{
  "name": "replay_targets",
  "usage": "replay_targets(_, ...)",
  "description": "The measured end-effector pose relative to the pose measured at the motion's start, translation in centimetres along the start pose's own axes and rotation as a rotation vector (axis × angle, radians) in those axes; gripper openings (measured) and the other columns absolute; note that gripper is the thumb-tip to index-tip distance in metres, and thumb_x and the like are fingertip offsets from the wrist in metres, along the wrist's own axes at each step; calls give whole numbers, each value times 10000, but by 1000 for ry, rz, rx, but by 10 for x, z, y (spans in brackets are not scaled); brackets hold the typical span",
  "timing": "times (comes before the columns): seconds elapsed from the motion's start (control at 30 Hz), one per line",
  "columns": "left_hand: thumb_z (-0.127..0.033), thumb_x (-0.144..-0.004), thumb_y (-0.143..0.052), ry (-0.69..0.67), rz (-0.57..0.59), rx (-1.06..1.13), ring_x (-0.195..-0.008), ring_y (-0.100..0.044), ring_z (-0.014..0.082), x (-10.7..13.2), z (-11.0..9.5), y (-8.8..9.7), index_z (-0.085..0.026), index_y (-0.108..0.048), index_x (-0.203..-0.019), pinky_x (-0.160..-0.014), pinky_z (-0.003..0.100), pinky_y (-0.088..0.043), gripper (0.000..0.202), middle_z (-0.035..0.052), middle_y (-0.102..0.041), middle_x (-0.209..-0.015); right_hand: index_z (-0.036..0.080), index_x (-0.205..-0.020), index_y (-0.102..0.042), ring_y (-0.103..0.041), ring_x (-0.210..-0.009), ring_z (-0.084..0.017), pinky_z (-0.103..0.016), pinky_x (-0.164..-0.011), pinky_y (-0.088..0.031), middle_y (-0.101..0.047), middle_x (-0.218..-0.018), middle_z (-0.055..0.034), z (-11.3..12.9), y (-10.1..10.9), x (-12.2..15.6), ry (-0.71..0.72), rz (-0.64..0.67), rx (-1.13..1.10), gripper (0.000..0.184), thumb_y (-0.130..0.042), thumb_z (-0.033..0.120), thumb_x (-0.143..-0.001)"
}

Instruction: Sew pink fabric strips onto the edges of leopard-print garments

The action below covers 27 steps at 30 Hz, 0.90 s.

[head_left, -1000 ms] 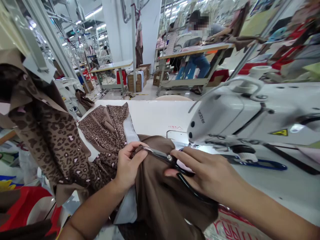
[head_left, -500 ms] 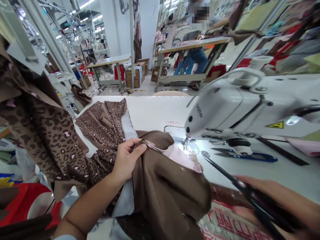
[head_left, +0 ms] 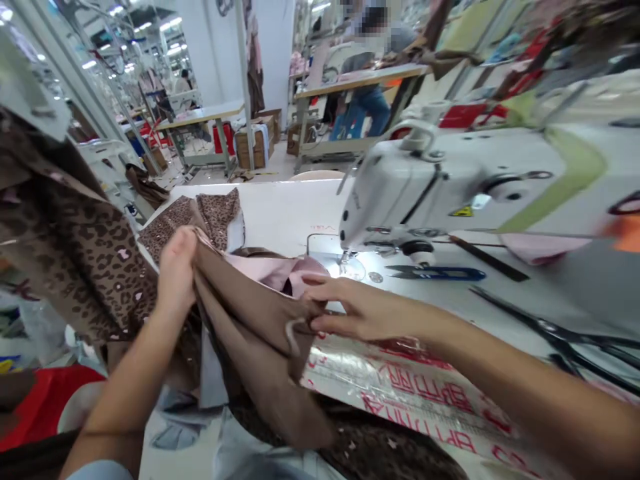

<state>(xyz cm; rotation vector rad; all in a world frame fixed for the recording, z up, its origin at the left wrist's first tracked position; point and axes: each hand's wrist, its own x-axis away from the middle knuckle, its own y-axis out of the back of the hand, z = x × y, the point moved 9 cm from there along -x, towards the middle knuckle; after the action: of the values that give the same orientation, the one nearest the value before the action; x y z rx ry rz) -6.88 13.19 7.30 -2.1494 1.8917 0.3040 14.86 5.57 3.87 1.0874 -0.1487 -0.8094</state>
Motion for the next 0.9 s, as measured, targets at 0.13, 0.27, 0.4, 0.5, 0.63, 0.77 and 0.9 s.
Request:
replay_targets(0.13,-270,-738,-597,-279,-189,-540,-717,-504,149,-34,-42,53,-173,-527,-582,-765,247,-396,196,-3,-523,-629,162,-729,-558,-454,-553,-98,-215,-513,-396,-504,-601,29,0,-8,-49,43,166,-240,311,-462,424,-866)
replay_targets(0.27,-185,-714,-616,-290,307,-554,-924,-565,186,-3,-40,-10,-190,-666,-855,-874,270,-392,150,37,-648,-912,162,-640,-492,-323,-516,-76,-200,-475,-293,-370,-552,45,13,-6,-71,78,233,-304,365,-417,416,-891)
replay_targets(0.4,-278,-674,-684,-91,789,-411,-705,-588,158,52,-24,-71,-202,-660,-917,-646,221,-432,256,18,-652,-776,159,-732,-567,-292,-514,-74,-200,-468,-269,-371,-554,50,34,-4,-80,130,310,-263,305,-451,400,-876)
replay_targets(0.5,-295,-642,-704,19,769,-434,-558,-492,110,54,-20,-50,-169,-638,-661,-523,186,-356,143,-21,-556,-598,163,-626,-515,-289,-505,-80,-216,-456,-250,-352,-530,44,34,3,-84,89,303,-293,407,-439,483,-866)
replay_targets(0.63,-317,-676,-670,241,643,-404,-508,-471,92,47,-9,10,-155,-610,-597,-479,174,-333,190,-25,-535,-560,181,-520,-407,-328,-496,-96,-245,-472,-281,-349,-507,26,15,15,-90,-20,178,-416,598,-258,654,-855)
replay_targets(0.77,-311,-677,-666,455,620,-241,-606,-565,129,75,-2,45,-151,-675,-728,-563,207,-422,168,16,-636,-705,182,-530,-399,-298,-449,-82,-229,-413,-225,-316,-491,39,9,4,-102,-66,183,-444,553,-341,636,-841)
replay_targets(0.9,-352,-590,-718,358,653,-35,-630,-598,165,113,-34,65,-130,-704,-735,-592,245,-457,266,28,-664,-714,180,-527,-434,-400,-469,-91,-211,-437,-324,-398,-485,28,40,-2,-120,146,90,-283,443,-495,507,-821)
